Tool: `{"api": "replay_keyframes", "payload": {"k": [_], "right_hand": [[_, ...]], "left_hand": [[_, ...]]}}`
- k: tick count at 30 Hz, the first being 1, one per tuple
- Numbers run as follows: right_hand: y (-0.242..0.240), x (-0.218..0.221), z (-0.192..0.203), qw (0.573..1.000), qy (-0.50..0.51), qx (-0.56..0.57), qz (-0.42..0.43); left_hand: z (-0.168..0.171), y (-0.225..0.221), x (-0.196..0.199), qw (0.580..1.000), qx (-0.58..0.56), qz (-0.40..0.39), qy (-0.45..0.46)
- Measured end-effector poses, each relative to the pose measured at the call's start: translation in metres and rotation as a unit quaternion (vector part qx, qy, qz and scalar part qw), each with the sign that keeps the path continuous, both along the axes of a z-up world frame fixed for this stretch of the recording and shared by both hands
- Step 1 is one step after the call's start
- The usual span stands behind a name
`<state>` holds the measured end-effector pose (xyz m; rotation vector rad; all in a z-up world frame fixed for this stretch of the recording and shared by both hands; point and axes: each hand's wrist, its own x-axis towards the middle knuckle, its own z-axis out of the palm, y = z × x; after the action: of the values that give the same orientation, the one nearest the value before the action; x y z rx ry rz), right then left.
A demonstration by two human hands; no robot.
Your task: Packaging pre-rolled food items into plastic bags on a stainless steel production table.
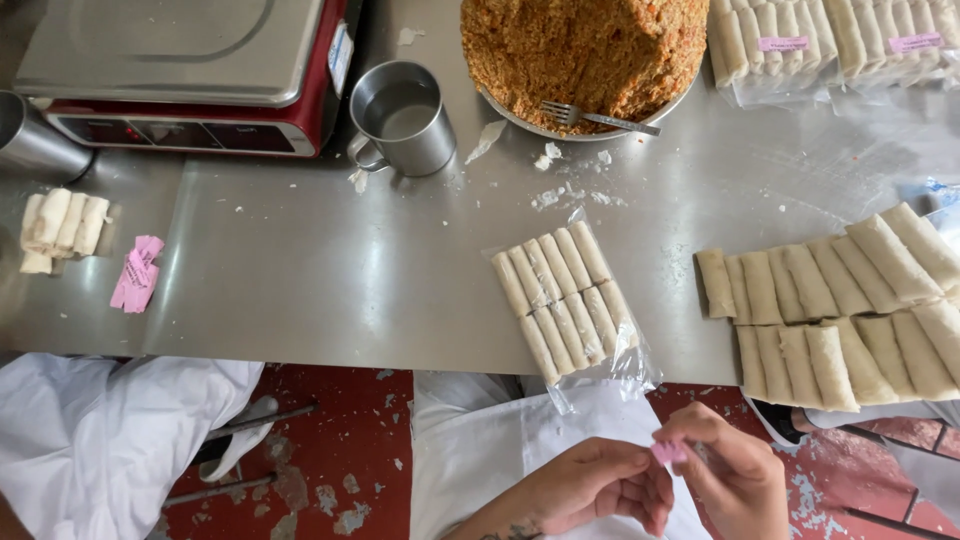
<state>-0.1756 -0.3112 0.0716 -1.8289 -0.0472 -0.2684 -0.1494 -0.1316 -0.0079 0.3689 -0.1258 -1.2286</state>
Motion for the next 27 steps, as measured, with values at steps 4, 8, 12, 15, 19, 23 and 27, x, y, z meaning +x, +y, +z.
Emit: {"api": "replay_keyframes", "payload": {"k": [4,8,12,15,19,23,27], "right_hand": [[-0.007,-0.006,-0.02,0.996,0.052,-0.03,-0.066],[-0.007,-0.005,-0.026,0.995,0.085,-0.039,-0.044],[0.006,0.005,-0.001,0.998,0.036,0.007,-0.042],[-0.01,0.001,-0.019,0.992,0.101,0.075,-0.024],[-0.019,-0.008,-0.039,0.963,0.206,0.161,-0.064],[-0.008,-0.013,-0.04,0.974,0.057,-0.159,-0.149],[0.001,0.004,-0.1,0.817,-0.318,-0.431,-0.212]], "left_hand": [[0.065,0.007,0.02,0.93,0.174,0.174,-0.273],[0.07,0.001,0.024,0.822,0.272,0.317,-0.387],[0.059,-0.007,0.017,0.818,0.293,0.295,-0.398],[0.063,-0.005,0.017,0.764,0.272,0.337,-0.479],[0.061,-0.002,0.019,0.625,0.243,0.385,-0.634],[0.06,0.015,0.022,0.449,0.344,0.395,-0.724],[0.025,0.005,0.036,0.289,0.448,0.446,-0.719]]}}
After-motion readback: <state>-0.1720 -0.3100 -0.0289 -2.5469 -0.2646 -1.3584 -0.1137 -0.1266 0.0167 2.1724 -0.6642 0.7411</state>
